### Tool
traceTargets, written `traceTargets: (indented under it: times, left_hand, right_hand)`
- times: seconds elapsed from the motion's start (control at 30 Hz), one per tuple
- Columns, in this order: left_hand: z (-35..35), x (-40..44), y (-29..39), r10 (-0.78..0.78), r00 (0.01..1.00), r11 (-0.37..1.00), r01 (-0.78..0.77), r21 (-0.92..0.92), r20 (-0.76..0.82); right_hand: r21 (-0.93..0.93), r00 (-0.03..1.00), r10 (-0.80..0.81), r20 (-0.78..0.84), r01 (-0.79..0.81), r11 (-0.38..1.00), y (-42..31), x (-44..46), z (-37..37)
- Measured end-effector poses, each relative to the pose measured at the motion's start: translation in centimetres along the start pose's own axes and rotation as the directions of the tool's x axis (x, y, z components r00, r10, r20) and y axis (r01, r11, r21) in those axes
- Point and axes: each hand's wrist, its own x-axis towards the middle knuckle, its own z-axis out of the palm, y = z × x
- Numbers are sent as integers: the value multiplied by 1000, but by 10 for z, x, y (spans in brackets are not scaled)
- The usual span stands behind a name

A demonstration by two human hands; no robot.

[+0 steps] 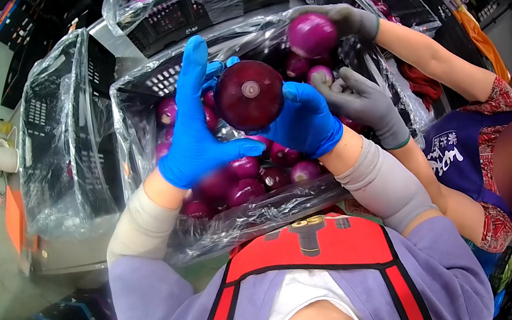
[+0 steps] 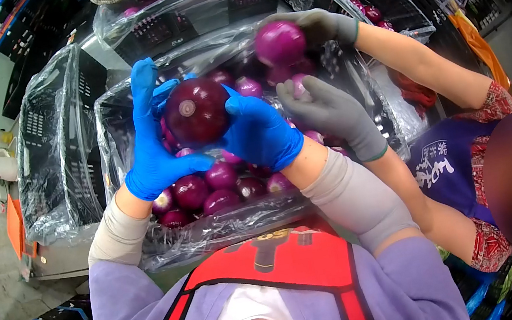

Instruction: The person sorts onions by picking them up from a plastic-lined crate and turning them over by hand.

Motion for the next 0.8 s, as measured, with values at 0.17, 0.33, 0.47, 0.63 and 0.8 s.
traceTargets:
  times: [0.17, 0.33, 0.47, 0.63, 0.8]
  left_hand:
    - [10, 0, -5, -213, 974, 903, 167, -397, -76]
    - [2, 1, 3, -500, 774, 138, 513, -847, 387]
    - [1, 5, 13, -543, 735, 269, 610, -745, 406]
    - [4, 2, -3, -505, 857, 558, 414, -719, 102]
    - [4, 0, -3, -211, 970, 951, 175, -256, -118]
  right_hand:
    - [-142, 992, -128, 11, 129, 982, -6, 4, -1]
    - [-807, 850, -468, 240, 443, 390, -11, 2, -4]
    - [-880, 816, -439, 377, 463, 104, -7, 1, -1]
    - [-769, 895, -447, 2, 287, 571, -10, -3, 17]
    - [-513, 951, -265, -162, 148, 845, 4, 1, 3]
